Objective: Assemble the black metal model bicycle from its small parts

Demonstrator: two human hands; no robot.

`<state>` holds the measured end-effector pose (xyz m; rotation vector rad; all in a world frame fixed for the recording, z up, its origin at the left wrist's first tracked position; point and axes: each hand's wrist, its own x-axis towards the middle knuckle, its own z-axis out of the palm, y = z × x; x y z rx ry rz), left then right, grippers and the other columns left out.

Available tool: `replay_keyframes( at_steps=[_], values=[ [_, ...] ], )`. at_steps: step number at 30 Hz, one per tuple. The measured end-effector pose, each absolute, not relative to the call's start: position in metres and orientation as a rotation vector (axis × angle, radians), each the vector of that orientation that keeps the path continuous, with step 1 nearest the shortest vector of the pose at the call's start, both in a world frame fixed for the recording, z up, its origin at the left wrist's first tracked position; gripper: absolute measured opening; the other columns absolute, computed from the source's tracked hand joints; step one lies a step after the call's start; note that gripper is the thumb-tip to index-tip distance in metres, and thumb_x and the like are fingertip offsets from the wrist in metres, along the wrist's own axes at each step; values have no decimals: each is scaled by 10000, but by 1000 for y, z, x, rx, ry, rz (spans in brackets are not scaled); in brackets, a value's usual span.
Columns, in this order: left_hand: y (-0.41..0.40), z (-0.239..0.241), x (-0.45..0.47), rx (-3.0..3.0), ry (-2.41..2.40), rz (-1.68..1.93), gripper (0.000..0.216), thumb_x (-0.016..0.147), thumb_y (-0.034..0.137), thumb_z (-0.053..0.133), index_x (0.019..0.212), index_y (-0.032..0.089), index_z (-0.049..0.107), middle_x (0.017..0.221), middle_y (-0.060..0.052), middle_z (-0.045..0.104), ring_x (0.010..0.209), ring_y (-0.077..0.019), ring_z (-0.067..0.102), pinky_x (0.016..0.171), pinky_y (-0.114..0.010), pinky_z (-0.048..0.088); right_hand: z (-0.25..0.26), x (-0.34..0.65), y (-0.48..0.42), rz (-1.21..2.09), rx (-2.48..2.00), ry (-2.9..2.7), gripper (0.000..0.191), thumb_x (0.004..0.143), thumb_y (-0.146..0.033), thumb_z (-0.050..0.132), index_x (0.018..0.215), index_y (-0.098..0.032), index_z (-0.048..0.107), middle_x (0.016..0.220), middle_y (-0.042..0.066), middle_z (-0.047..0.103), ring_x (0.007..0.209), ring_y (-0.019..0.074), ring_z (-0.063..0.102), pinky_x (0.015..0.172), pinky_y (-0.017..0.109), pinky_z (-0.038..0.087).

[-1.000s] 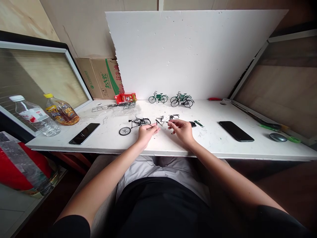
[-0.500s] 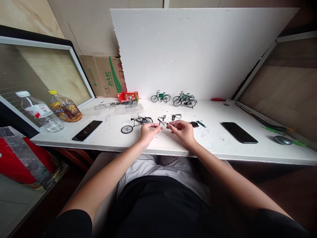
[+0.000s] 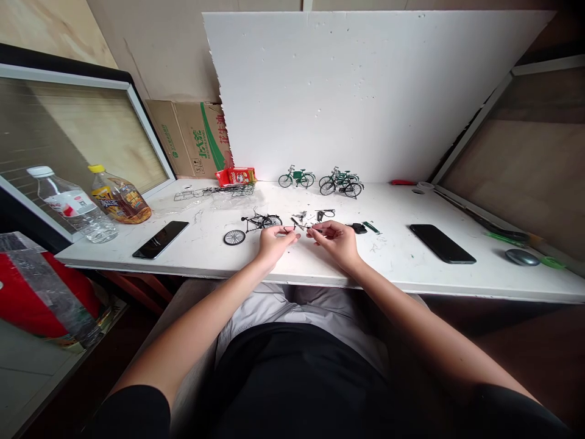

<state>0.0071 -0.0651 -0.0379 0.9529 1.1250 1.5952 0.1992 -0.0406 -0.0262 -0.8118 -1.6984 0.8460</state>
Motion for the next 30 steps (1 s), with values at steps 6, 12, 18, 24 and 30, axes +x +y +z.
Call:
replay_keyframes(
  at_steps=[6, 12, 18, 24, 30],
  values=[
    [-65, -38, 7, 973, 1123, 1598, 205, 736, 169, 914, 832, 106, 745, 866, -82, 746, 834, -260, 810, 885, -438, 642, -26, 198, -40, 886, -846, -1686, 463, 870, -647, 773, 969, -195, 781, 882, 117, 819, 808, 266, 782, 681, 375, 632],
    [-65, -40, 6, 1039, 1153, 1607, 213, 711, 213, 916, 814, 120, 754, 837, -87, 769, 795, -255, 801, 774, -374, 637, -27, 197, -39, 907, -894, -1657, 478, 860, -675, 768, 924, -202, 775, 808, 110, 805, 721, 263, 762, 619, 374, 622],
    [-63, -44, 5, 1128, 1201, 1606, 169, 696, 188, 896, 786, 133, 764, 835, -87, 789, 732, -225, 779, 695, -330, 623, -24, 197, -41, 852, -953, -1697, 541, 890, -739, 694, 831, -203, 746, 739, 99, 783, 521, 189, 636, 519, 334, 541],
    [-63, -45, 5, 1200, 1228, 1604, 125, 694, 153, 877, 759, 136, 772, 810, -73, 779, 690, -210, 761, 663, -315, 612, -24, 197, -42, 728, -977, -1801, 598, 966, -750, 574, 737, -212, 701, 616, 63, 728, 433, 155, 532, 476, 314, 458],
    [-65, -40, 7, 1043, 1198, 1612, 168, 702, 197, 897, 769, 114, 767, 833, -97, 782, 766, -237, 791, 711, -338, 645, -34, 199, -34, 656, -939, -1812, 527, 938, -665, 681, 1052, -171, 828, 731, 79, 795, 506, 207, 665, 555, 345, 550]
  ],
)
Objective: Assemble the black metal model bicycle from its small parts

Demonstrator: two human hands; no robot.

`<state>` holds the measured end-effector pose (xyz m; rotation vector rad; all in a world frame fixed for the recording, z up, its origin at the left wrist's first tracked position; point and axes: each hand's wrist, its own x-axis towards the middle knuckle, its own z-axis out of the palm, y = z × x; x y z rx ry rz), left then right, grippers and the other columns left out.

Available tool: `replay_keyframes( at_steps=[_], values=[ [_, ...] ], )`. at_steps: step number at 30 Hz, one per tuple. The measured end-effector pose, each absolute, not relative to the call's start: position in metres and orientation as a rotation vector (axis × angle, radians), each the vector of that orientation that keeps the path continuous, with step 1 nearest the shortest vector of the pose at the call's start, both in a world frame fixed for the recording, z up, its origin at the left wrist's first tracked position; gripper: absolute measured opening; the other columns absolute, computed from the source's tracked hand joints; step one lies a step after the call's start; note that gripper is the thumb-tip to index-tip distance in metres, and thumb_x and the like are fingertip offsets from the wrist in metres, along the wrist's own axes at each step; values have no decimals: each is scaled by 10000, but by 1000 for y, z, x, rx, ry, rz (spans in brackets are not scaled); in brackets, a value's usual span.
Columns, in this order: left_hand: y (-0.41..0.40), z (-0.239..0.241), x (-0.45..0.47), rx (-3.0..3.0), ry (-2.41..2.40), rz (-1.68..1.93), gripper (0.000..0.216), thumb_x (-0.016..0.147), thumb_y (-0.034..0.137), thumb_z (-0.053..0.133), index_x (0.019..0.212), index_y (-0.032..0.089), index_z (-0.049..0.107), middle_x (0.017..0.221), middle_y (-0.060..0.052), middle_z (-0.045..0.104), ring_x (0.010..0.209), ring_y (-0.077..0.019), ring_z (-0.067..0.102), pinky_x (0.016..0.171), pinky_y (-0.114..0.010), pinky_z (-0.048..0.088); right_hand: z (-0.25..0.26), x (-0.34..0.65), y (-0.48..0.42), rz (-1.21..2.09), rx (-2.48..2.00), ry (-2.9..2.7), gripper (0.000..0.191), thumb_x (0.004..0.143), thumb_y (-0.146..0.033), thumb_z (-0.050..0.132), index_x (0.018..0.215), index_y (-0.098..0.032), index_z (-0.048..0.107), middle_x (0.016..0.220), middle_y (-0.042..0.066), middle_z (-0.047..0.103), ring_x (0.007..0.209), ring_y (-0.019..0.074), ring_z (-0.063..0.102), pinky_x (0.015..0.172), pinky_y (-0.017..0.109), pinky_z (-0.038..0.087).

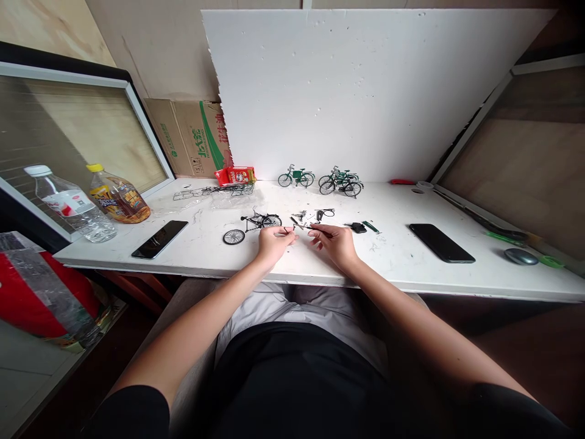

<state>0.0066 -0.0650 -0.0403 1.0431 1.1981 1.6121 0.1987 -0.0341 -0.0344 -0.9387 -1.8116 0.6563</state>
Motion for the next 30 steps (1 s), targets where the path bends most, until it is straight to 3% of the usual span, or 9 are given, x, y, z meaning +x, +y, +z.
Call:
replay_keyframes(
  at_steps=[5, 10, 14, 16, 20, 24, 30],
  values=[
    [-62, -44, 6, 1081, 1201, 1631, 174, 687, 207, 893, 766, 112, 771, 832, -95, 780, 725, -217, 785, 657, -301, 636, -36, 198, -35, 560, -900, -1926, 488, 1004, -609, 612, 1036, -174, 830, 780, 83, 794, 486, 186, 636, 534, 335, 527],
    [-57, -53, 2, 1234, 1205, 1673, 128, 685, 203, 864, 732, 127, 771, 862, -87, 764, 633, -173, 737, 573, -284, 618, -31, 199, -38, 482, -852, -2000, 459, 1042, -579, 570, 961, -188, 795, 665, 43, 697, 545, 189, 596, 591, 327, 470],
    [-55, -59, 0, 1418, 1187, 1741, 97, 682, 190, 841, 691, 138, 759, 843, -56, 718, 617, -137, 690, 545, -254, 600, -25, 201, -39, 512, -850, -2038, 540, 1069, -537, 536, 651, -204, 608, 552, 3, 555, 542, 156, 503, 613, 309, 404],
    [-56, -59, 0, 1474, 1174, 1757, 83, 694, 186, 831, 705, 138, 765, 851, -47, 697, 615, -123, 677, 528, -231, 583, -23, 202, -39, 556, -883, -2031, 574, 1066, -543, 537, 600, -208, 525, 526, -7, 517, 526, 143, 459, 598, 303, 377],
    [-58, -58, 1, 1542, 1187, 1756, 47, 731, 160, 801, 770, 137, 791, 872, -40, 676, 573, -100, 651, 459, -201, 530, -25, 202, -35, 629, -921, -2011, 551, 1050, -582, 541, 649, -206, 580, 527, -9, 531, 527, 148, 455, 591, 303, 369],
    [-58, -58, 1, 1682, 1213, 1790, 103, 767, 130, 777, 855, 151, 826, 832, -22, 658, 592, -99, 648, 528, -220, 576, -29, 202, -29, 635, -933, -1988, 508, 1057, -597, 510, 784, -196, 664, 585, -8, 551, 565, 160, 462, 620, 309, 374],
    [-59, -60, 3, 1803, 1229, 1802, 134, 819, 152, 774, 934, 180, 838, 903, -49, 716, 742, -150, 728, 626, -254, 626, -33, 201, -25, 572, -927, -1993, 516, 1109, -593, 340, 766, -233, 480, 698, 12, 537, 651, 182, 480, 677, 328, 378]
  ],
)
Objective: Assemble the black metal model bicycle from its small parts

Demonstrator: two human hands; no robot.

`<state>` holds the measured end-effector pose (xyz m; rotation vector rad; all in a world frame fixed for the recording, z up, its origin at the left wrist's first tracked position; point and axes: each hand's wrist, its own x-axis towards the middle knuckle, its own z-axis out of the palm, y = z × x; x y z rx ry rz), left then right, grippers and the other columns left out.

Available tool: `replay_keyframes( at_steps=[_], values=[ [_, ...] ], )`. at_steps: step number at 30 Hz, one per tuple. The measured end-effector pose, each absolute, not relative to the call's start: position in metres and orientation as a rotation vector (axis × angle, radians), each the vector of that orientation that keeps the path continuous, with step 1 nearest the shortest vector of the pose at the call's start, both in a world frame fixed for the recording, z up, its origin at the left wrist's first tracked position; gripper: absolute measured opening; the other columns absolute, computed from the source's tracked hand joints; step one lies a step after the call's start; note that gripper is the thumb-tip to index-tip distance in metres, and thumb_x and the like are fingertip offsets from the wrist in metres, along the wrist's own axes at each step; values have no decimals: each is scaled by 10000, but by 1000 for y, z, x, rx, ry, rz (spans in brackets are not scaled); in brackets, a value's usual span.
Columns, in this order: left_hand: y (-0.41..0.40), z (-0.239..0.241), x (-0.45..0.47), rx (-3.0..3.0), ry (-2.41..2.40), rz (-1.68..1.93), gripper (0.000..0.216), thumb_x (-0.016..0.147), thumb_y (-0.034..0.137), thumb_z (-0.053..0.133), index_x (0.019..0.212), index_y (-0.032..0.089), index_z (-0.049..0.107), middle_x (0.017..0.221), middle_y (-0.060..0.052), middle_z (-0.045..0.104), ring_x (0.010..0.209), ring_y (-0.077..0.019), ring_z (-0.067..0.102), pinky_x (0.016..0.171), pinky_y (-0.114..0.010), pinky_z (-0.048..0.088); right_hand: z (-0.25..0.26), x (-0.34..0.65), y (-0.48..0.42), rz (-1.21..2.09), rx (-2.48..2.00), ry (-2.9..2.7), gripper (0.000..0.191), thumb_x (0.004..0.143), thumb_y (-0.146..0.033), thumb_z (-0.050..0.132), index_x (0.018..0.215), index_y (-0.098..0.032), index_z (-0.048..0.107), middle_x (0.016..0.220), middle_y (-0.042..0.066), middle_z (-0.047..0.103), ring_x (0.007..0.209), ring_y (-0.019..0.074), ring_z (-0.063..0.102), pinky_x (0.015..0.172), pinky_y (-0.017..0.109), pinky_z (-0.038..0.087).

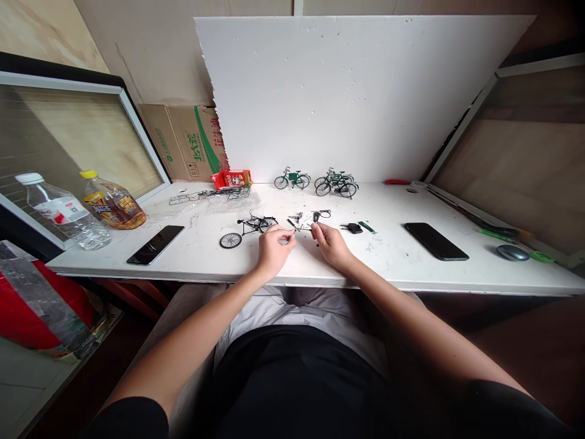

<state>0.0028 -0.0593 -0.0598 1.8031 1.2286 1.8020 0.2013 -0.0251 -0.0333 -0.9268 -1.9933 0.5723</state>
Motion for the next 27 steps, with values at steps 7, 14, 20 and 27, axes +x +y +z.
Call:
replay_keyframes(
  at_steps=[7, 14, 20, 27],
  values=[
    [-61, -57, 4, 1710, 1260, 1803, 80, 836, 179, 767, 893, 168, 823, 914, -58, 710, 698, -150, 741, 498, -212, 552, -39, 199, -26, 502, -830, -2084, 276, 1119, -493, 347, 1054, -242, 443, 1022, 102, 643, 829, 231, 592, 790, 365, 473],
    [-59, -60, 3, 1805, 1256, 1829, 93, 840, 161, 759, 900, 182, 827, 911, -46, 721, 716, -134, 717, 640, -245, 614, -39, 198, -28, 508, -868, -2057, 246, 1096, -480, 410, 997, -255, 426, 934, 71, 663, 758, 222, 601, 727, 338, 459],
    [-63, -57, 3, 1867, 1285, 1809, 130, 861, 163, 747, 950, 186, 838, 885, -43, 718, 717, -132, 707, 662, -242, 600, -36, 200, -30, 459, -981, -2076, 337, 1096, -532, 388, 888, -267, 416, 758, 29, 618, 637, 214, 544, 649, 329, 380],
    [-66, -53, 6, 1894, 1267, 1815, 133, 864, 164, 748, 962, 186, 836, 903, -50, 730, 738, -133, 718, 669, -236, 610, -36, 200, -28, 477, -968, -2107, 454, 1123, -572, 269, 844, -259, 443, 727, 28, 572, 642, 210, 512, 665, 342, 380]
  ],
)
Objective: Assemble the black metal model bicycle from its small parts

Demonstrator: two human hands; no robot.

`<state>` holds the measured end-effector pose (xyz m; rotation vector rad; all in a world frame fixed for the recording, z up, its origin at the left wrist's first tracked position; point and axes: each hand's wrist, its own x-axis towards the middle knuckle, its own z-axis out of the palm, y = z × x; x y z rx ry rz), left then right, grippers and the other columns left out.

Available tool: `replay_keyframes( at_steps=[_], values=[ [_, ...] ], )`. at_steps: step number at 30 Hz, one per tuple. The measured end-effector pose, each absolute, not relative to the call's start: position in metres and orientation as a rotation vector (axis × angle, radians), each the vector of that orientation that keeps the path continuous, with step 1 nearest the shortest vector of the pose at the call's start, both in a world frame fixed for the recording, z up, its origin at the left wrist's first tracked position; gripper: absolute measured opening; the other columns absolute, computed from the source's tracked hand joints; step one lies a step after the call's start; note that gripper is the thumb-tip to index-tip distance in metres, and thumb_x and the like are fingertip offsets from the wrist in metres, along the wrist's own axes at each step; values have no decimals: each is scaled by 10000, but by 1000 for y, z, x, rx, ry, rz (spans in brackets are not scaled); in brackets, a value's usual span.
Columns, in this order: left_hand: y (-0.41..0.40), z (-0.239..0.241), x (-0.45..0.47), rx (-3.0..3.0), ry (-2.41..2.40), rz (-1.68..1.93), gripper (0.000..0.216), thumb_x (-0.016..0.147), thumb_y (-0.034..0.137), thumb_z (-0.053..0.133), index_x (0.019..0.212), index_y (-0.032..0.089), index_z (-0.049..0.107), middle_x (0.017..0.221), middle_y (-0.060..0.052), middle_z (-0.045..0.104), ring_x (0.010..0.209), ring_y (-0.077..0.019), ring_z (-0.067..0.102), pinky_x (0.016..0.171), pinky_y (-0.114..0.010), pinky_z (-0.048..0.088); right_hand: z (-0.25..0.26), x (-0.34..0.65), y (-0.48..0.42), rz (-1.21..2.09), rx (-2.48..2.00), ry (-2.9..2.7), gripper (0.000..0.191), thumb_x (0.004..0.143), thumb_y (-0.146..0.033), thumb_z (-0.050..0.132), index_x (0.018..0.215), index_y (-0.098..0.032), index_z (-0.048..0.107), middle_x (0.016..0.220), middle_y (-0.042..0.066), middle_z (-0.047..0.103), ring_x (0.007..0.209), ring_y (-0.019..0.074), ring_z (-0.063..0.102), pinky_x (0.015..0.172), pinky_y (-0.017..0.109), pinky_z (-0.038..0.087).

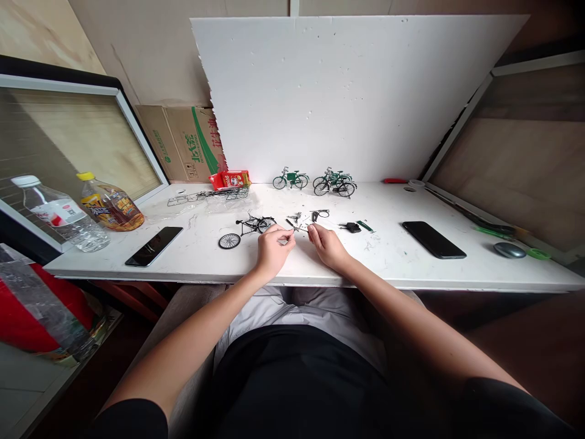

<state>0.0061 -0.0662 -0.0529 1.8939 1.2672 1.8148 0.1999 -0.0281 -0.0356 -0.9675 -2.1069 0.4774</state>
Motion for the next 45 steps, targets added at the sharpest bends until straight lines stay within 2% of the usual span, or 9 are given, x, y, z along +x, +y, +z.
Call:
replay_keyframes(
  at_steps=[5, 11, 18, 26, 30, 37, 45],
  values=[
    [-62, -56, 5, 1819, 1253, 1826, 120, 862, 188, 756, 958, 172, 827, 944, -61, 730, 755, -139, 732, 670, -239, 626, -37, 200, -30, 543, -865, -2116, 311, 1109, -545, 366, 1022, -252, 425, 964, 76, 638, 803, 231, 600, 758, 352, 462],
    [-62, -57, 3, 1852, 1270, 1813, 136, 863, 161, 744, 965, 178, 832, 899, -45, 710, 745, -133, 716, 679, -239, 615, -40, 201, -27, 568, -910, -2115, 320, 1103, -551, 380, 960, -266, 403, 799, 12, 582, 684, 207, 533, 661, 328, 410],
    [-67, -53, 6, 1908, 1270, 1791, 146, 875, 161, 736, 980, 179, 836, 909, -57, 727, 745, -138, 715, 612, -222, 578, -36, 201, -27, 536, -942, -2093, 491, 1116, -588, 290, 791, -251, 437, 692, 10, 518, 640, 193, 462, 659, 336, 358],
    [-65, -55, 7, 1851, 1255, 1812, 144, 874, 177, 745, 994, 178, 824, 954, -66, 734, 772, -144, 744, 629, -217, 592, -36, 201, -30, 583, -905, -2082, 328, 1090, -557, 407, 1004, -247, 472, 959, 65, 658, 806, 227, 596, 761, 344, 461],
    [-66, -54, 6, 1856, 1263, 1805, 144, 877, 169, 739, 993, 175, 824, 959, -67, 734, 762, -138, 735, 612, -212, 579, -38, 201, -28, 584, -909, -2078, 351, 1097, -566, 391, 963, -254, 475, 862, 38, 635, 745, 218, 570, 726, 340, 442],
    [-66, -54, 6, 1890, 1264, 1792, 137, 868, 168, 746, 977, 182, 828, 943, -70, 743, 762, -145, 737, 585, -209, 570, -36, 201, -26, 592, -925, -2053, 553, 1107, -632, 302, 816, -233, 551, 770, 35, 628, 731, 209, 565, 742, 335, 425],
    [-62, -53, 6, 1720, 1224, 1784, 121, 825, 189, 789, 936, 160, 827, 936, -73, 742, 735, -151, 746, 649, -247, 631, -35, 200, -30, 614, -922, -2077, 370, 1074, -590, 446, 967, -241, 504, 870, 44, 661, 746, 214, 580, 724, 341, 447]
  ],
)
